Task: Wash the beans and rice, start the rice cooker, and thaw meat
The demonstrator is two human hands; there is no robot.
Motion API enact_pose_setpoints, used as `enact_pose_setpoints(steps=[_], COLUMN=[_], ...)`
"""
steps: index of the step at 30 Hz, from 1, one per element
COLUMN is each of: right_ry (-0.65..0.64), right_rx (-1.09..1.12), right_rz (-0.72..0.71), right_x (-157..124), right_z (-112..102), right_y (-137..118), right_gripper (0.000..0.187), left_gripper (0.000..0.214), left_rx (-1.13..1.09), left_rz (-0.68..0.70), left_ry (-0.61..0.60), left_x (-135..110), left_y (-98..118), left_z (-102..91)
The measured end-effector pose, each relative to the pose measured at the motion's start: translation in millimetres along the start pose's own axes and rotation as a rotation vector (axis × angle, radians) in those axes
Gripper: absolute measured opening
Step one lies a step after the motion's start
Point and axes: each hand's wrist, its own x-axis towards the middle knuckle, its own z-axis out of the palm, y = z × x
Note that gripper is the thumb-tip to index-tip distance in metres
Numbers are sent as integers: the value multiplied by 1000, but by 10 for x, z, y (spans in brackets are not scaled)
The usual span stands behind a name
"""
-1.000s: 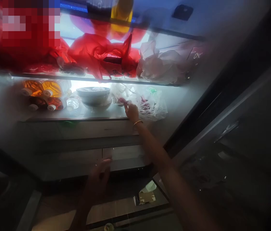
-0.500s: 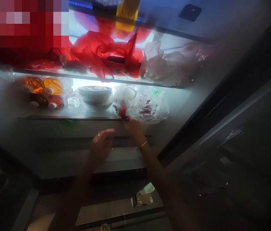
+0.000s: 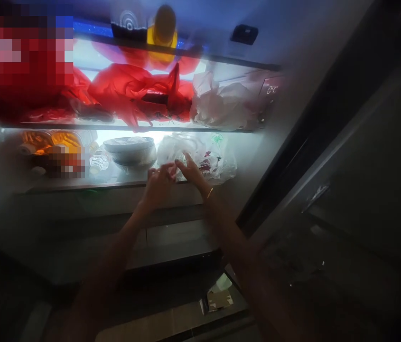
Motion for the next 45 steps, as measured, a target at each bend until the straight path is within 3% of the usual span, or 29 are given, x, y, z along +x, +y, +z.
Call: enact_pose_setpoints(steps=[4,6,9,11,14,16,18,22,26,30,33,36,39,42,45], right_ry=[-52,-79,-208,-222,29,225,298,91,-42,-50,-67,-72,6,0,9], right_rx=[-97,-210,-359,-351,-186,-50,38,-57,-334,-317,-278,-371,-367,-296,-18], right_rz=[-144,-159,-173,-174,-103,-81,-130,-261,-98,41,38,103,175,199,161], right_x=[-245,-426,-651,-728,-724,-665,-595,-547,-643,-698,-667,-584,-449,-301,-216], right_z=[-102,-105,-43,0,-6,-54,-108,-130,-45,15,12,8,47,107,87], right_y=[-26,-2,42,57,53,35,7,-46,-40,-51,-109,-180,-239,-287,-327], right_gripper=[24,17,17,17,24,31,36,32,32,23,35,26,36,44,43], left_gripper=[24,24,26,39,57,54,42,29,24,36,40,54,77,79,88], left_rx=[121,151,194,195,139,121,135,134,181,120,80,102,80,65,80], left_rz=[257,248,198,187,124,68,84,224,183,137,236,127,-34,-79,-85], left_ry=[-86,24,224,239,113,35,-10,-73,-51,79,9,-65,-52,-18,24], left_x=[-363,-431,-328,-177,-22,-57,-202,-589,-769,-607,-340,-146,-135,-225,-285], left_y=[50,49,51,62,79,80,63,-61,-191,-112,-18,-57,-189,-275,-272], left_z=[-101,-143,-174,-149,-47,34,100,122,-5,-113,-86,4,104,193,231])
